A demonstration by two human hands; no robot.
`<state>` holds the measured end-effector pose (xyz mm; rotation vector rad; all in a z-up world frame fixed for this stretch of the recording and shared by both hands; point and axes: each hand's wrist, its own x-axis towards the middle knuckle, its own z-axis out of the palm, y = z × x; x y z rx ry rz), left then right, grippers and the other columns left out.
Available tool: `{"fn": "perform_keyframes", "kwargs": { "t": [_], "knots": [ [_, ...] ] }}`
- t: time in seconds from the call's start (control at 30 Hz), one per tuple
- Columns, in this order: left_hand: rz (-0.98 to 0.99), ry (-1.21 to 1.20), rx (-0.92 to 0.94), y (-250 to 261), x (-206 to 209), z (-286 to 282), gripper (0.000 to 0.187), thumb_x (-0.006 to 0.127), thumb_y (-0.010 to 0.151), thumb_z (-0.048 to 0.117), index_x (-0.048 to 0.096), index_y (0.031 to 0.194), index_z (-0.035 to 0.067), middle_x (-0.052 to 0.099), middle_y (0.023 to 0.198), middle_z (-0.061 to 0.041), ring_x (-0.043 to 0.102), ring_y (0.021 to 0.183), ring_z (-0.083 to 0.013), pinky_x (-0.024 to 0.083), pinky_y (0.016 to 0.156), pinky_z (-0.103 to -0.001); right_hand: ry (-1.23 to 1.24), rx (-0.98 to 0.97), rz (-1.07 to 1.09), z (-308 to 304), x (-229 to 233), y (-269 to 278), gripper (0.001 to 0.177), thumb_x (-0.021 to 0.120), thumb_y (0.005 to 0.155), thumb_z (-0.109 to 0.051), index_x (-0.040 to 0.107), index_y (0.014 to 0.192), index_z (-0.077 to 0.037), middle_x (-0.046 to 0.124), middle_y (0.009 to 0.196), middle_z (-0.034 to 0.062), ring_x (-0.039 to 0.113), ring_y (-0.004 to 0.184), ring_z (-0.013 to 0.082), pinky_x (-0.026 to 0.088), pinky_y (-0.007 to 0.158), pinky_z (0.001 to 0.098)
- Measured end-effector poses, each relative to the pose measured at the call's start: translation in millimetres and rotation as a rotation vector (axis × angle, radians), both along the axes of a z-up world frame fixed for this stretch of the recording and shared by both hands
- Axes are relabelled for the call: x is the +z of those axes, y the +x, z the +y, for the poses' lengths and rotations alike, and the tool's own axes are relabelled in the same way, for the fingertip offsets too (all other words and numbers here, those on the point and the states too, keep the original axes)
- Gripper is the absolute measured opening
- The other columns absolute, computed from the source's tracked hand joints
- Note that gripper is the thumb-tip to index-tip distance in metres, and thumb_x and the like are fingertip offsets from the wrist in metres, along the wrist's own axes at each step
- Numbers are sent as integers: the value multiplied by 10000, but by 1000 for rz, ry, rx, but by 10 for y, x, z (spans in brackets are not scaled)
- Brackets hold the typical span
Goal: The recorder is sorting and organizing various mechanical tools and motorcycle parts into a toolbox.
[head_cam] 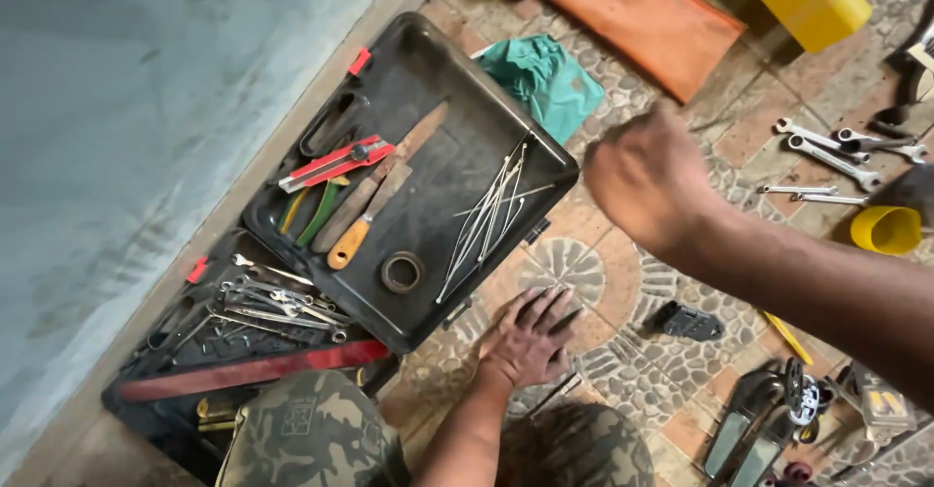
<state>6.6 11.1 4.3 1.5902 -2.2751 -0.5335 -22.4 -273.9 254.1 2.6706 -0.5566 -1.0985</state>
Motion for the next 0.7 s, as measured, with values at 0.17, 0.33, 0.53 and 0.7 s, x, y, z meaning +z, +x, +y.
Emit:
{"fn": "perform_keyframes", "kwargs": {
  "t": [0.17,0.33,0.53,0.7],
  "knots": [
    [-13,8,1,-17,-31,16,737,579,862,468,464,1558,254,290,1683,-110,252,1542,-302,204,1252,-531,-147,-93,248,-67,-601,-128,119,646,917,-179,735,899,-101,616,816,69,571,787,249,445,824,475],
    [-8,42,-63,-7,-34,-28,745,597,858,466,467,1542,201,294,1674,-143,250,1535,-334,194,1247,-546,-353,-117,243,-439,-1813,-868,215,665,885,-201,768,1021,-71,698,1022,141,628,933,349,446,835,589],
    [51,-29,6,-243,-546,147,578,608,908,436,520,1448,249,387,1638,-81,294,1528,-335,191,1248,-567,-298,-258,140,-999,-2419,-1355,186,701,819,-205,810,928,-101,763,969,125,704,893,345,479,713,569],
    [94,39,-41,-87,-80,-90,704,621,801,390,516,1476,217,374,1591,-134,292,1484,-327,194,1209,-569,-6,-253,-140,-1192,-1767,-1680,189,650,892,-208,792,776,-164,771,817,107,724,718,305,527,571,496]
  ]
}}
